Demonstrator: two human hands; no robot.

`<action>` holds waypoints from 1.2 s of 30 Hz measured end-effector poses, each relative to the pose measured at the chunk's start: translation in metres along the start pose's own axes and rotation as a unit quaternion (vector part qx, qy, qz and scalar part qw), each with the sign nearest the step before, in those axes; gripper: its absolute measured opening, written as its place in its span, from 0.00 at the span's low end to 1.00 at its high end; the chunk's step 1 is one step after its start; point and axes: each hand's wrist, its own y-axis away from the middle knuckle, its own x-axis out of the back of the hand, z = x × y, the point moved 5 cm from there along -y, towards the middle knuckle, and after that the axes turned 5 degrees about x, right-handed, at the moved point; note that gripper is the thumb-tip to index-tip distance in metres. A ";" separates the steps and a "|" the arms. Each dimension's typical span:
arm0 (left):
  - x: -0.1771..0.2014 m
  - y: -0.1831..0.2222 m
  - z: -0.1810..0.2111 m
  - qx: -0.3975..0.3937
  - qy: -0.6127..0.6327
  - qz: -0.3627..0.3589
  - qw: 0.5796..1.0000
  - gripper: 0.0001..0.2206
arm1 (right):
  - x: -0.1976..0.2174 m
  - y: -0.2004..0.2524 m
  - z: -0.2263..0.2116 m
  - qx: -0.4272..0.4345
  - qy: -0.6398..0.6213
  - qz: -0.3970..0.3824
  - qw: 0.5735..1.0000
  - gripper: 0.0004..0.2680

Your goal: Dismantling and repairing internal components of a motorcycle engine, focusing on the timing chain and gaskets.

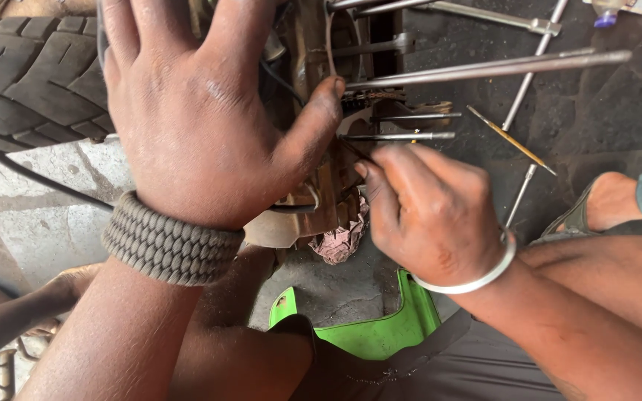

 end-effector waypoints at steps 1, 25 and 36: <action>0.001 -0.001 0.001 0.001 -0.008 0.000 1.000 0.30 | 0.000 -0.002 0.001 -0.012 -0.001 -0.021 1.000 0.03; -0.001 0.001 0.001 -0.013 -0.020 0.034 0.999 0.25 | 0.000 -0.002 0.005 -0.019 -0.006 -0.049 0.999 0.03; -0.001 0.005 0.000 -0.020 -0.011 0.059 0.998 0.22 | 0.002 -0.006 0.000 0.010 0.007 -0.040 0.999 0.02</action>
